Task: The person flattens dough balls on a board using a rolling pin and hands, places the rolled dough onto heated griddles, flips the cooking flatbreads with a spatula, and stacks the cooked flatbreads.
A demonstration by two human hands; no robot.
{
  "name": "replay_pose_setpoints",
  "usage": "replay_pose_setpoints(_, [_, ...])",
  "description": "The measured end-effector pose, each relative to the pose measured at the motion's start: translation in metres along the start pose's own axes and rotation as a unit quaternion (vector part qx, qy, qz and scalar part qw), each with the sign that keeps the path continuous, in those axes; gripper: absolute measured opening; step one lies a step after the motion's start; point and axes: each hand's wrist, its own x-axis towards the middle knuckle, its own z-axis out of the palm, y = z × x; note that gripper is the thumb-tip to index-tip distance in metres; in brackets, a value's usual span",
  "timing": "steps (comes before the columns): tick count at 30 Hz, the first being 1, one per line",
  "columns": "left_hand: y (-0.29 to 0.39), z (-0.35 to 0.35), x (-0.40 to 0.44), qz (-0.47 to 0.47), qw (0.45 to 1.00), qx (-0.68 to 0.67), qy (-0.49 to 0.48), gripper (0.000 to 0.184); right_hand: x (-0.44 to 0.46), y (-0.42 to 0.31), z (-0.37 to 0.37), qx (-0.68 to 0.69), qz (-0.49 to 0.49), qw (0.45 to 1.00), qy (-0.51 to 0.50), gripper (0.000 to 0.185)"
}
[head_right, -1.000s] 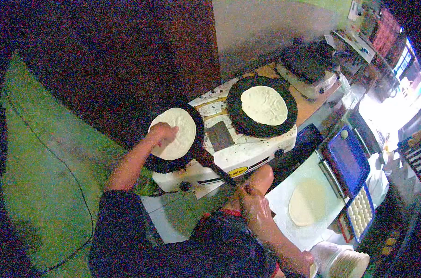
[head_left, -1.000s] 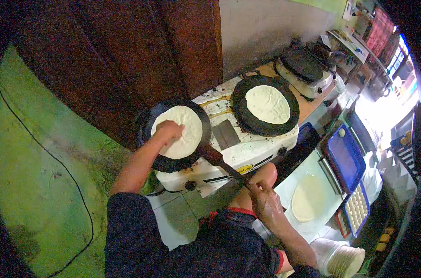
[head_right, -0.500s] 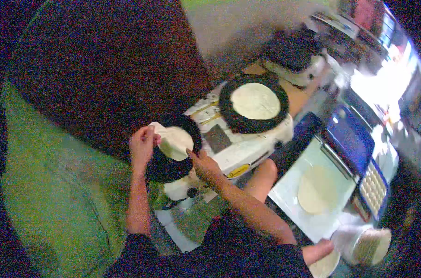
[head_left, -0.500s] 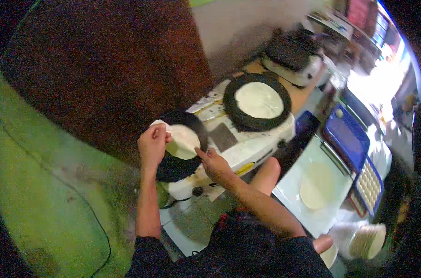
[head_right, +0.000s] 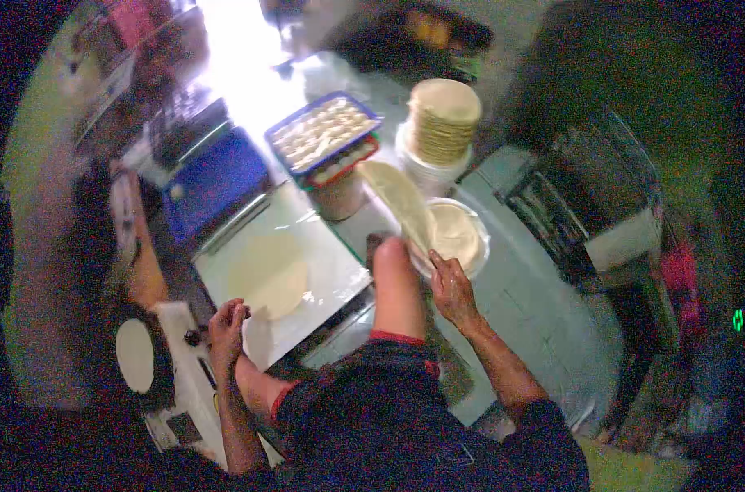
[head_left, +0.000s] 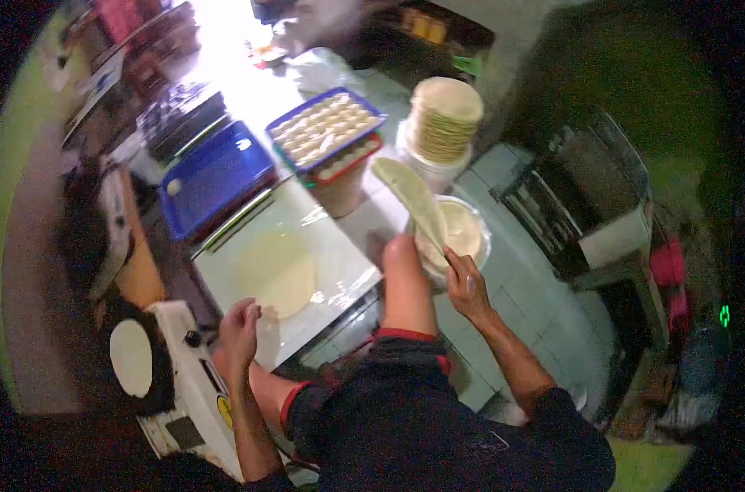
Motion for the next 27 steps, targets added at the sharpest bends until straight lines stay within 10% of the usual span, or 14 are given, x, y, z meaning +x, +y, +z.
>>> replay_pose_setpoints(6, [0.018, 0.094, 0.046, 0.068, 0.975, 0.102, -0.184, 0.026, -0.03, 0.112, 0.027, 0.058, 0.096, 0.986, 0.126, 0.044])
replay_pose_setpoints(15, [-0.014, 0.099, 0.031, 0.028, 0.97, 0.148, -0.189, 0.023, -0.037, 0.189, 0.037, 0.384, 0.354, 0.852, -0.05, 0.056])
replay_pose_setpoints(18, [-0.033, 0.09, 0.022, -0.003, 0.971, 0.148, -0.187, 0.025, -0.049, 0.243, 0.084, 0.149, 0.225, 0.963, 0.027, 0.056])
replay_pose_setpoints(27, [-0.038, 0.08, 0.008, -0.003, 0.972, 0.146, -0.182, 0.025, -0.049, 0.284, 0.06, -0.018, 0.214, 0.971, 0.105, 0.028])
